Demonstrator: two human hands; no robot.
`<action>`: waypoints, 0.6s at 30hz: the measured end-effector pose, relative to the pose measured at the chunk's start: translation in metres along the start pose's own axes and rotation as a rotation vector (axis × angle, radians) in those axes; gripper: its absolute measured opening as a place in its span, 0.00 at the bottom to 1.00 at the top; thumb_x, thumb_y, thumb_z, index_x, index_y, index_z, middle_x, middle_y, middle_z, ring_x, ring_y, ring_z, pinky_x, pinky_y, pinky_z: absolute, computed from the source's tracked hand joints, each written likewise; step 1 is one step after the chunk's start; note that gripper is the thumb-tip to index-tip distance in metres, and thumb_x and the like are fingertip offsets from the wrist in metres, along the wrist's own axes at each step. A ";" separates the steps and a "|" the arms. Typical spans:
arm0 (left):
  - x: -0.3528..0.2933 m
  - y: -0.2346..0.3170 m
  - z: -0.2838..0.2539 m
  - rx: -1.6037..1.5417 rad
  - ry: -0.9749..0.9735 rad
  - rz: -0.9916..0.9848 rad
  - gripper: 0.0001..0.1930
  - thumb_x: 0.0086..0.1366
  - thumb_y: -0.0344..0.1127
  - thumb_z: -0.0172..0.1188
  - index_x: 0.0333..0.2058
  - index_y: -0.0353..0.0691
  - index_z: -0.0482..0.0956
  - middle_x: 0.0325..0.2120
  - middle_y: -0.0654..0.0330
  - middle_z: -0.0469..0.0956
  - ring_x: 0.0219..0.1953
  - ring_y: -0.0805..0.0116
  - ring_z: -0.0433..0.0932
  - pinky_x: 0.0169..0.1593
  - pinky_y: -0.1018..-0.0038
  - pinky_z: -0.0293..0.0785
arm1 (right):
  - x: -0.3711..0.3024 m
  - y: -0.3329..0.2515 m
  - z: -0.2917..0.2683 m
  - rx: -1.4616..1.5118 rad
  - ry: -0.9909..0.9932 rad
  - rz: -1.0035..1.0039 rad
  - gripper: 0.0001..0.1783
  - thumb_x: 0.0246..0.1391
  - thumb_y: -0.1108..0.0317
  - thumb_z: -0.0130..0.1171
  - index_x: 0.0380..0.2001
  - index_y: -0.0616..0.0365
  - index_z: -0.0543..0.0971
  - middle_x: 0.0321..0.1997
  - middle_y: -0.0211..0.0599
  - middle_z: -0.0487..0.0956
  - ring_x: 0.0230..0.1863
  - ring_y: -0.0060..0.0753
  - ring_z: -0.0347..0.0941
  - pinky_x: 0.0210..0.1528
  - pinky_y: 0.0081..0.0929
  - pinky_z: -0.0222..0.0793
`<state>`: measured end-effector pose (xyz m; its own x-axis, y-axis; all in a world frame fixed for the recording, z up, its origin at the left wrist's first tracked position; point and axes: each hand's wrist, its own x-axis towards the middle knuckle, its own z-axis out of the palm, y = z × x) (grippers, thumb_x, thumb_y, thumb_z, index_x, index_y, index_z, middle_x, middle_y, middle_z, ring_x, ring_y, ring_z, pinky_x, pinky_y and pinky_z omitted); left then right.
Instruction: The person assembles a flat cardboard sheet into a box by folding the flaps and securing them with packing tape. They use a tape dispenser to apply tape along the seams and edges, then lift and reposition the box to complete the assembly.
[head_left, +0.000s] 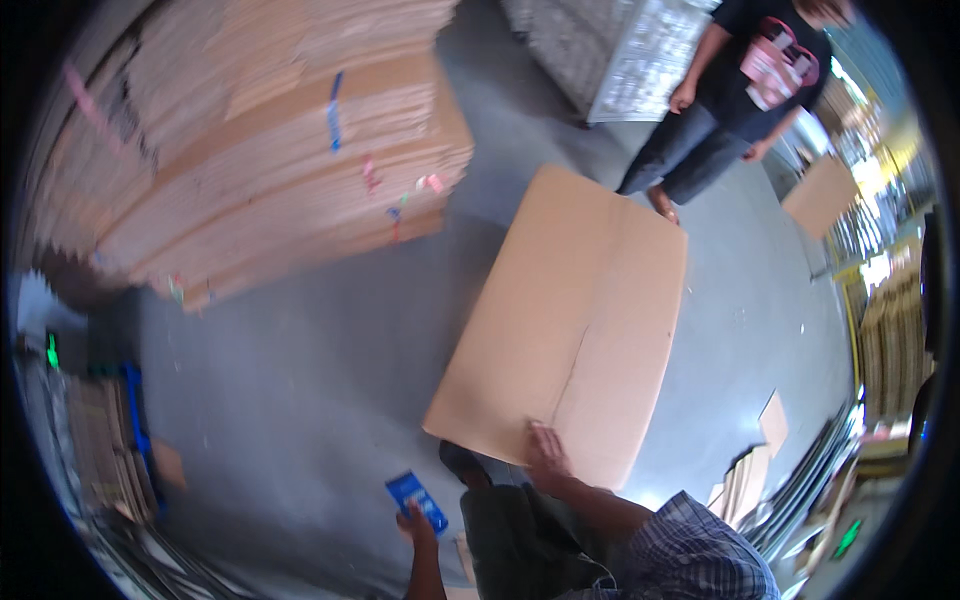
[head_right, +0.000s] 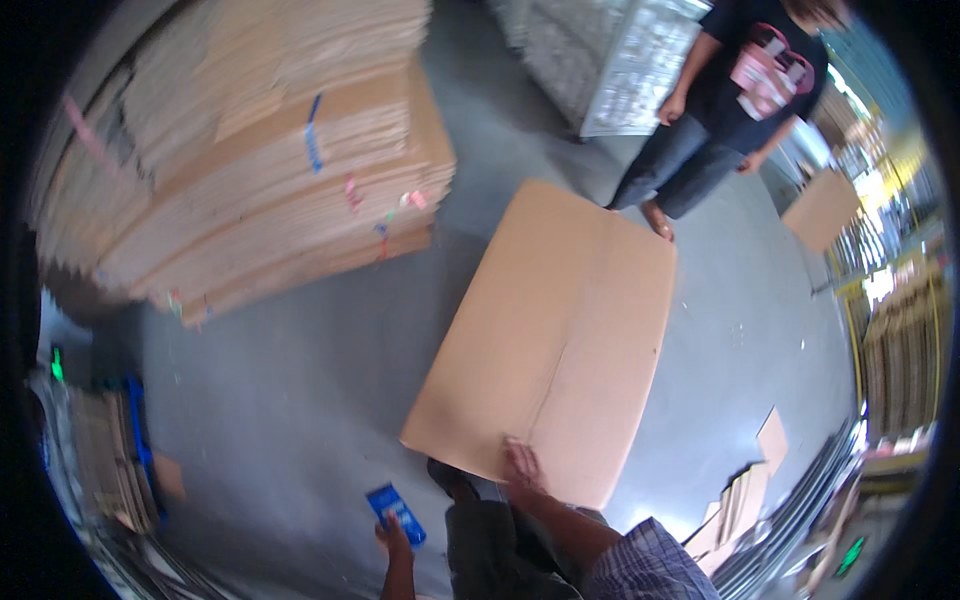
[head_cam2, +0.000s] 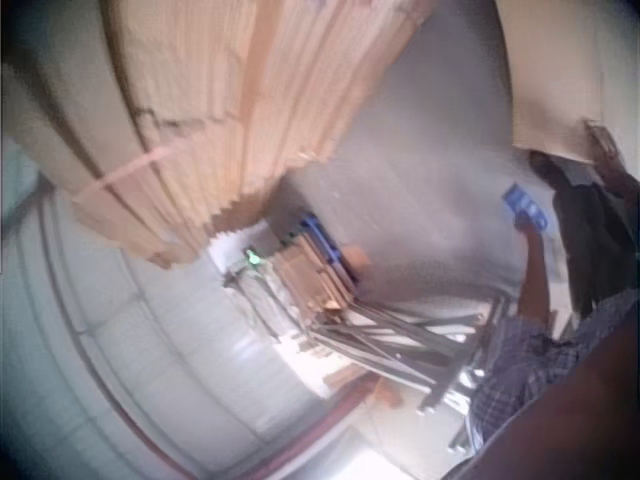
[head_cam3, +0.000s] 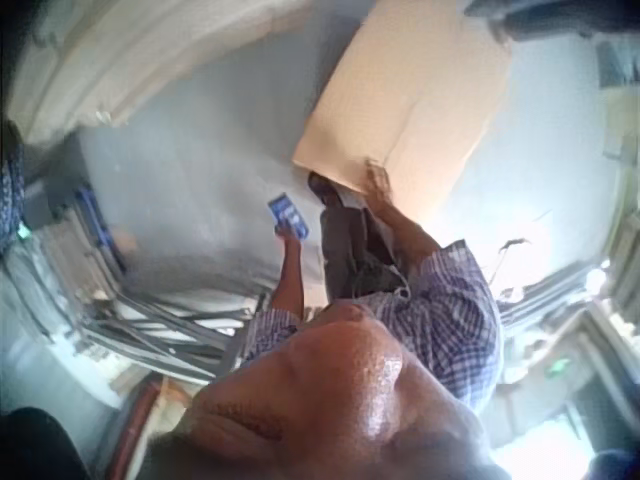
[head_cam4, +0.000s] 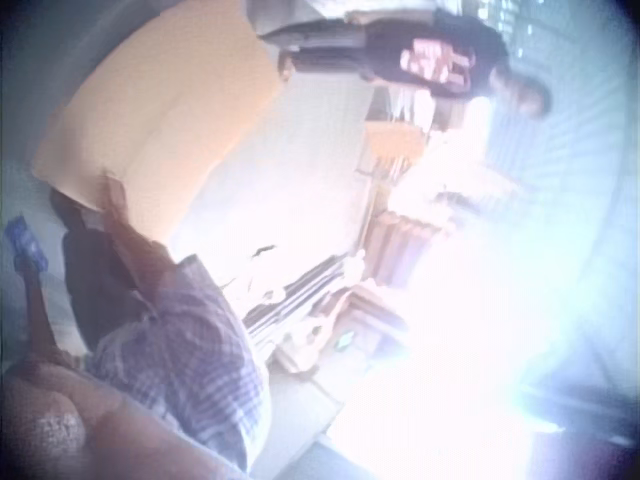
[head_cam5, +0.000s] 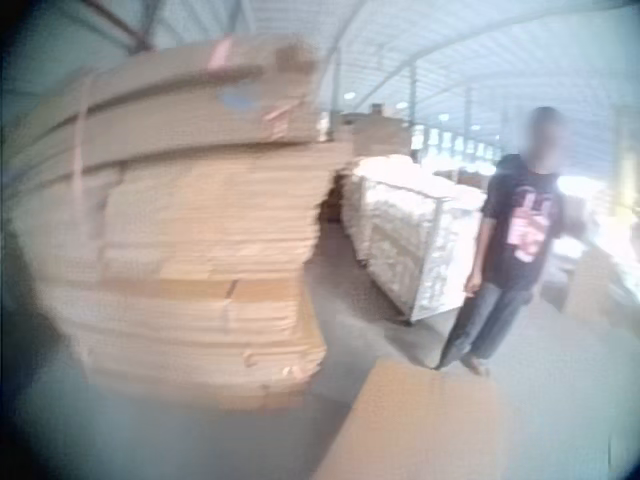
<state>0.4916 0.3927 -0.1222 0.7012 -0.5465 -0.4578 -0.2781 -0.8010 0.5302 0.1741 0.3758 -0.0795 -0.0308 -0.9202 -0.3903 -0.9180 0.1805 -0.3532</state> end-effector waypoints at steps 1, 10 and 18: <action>-0.008 -0.009 -0.018 0.106 0.011 0.061 0.33 0.63 0.56 0.63 0.46 0.25 0.74 0.40 0.41 0.79 0.40 0.50 0.80 0.43 0.55 0.77 | -0.015 0.022 -0.005 -0.115 0.108 0.031 0.39 0.55 0.62 0.54 0.68 0.67 0.59 0.77 0.53 0.48 0.77 0.52 0.45 0.76 0.50 0.39; -0.059 0.024 -0.054 0.134 -0.127 0.188 0.36 0.61 0.60 0.64 0.48 0.25 0.74 0.41 0.44 0.80 0.40 0.53 0.80 0.46 0.56 0.78 | -0.044 0.077 0.001 -0.227 0.190 -0.008 0.39 0.53 0.71 0.51 0.69 0.65 0.56 0.77 0.53 0.50 0.78 0.53 0.44 0.76 0.52 0.40; -0.078 0.153 -0.024 0.135 -0.468 0.867 0.24 0.63 0.52 0.63 0.35 0.31 0.74 0.30 0.50 0.76 0.32 0.61 0.77 0.39 0.62 0.75 | -0.050 0.068 0.000 -0.105 0.366 0.040 0.41 0.52 0.64 0.56 0.69 0.59 0.60 0.76 0.46 0.55 0.76 0.47 0.50 0.75 0.50 0.43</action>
<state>0.4101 0.3188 0.0118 -0.1020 -0.9742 -0.2013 -0.6649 -0.0837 0.7422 0.1136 0.4345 -0.0838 -0.1896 -0.9797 -0.0655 -0.9481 0.2000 -0.2471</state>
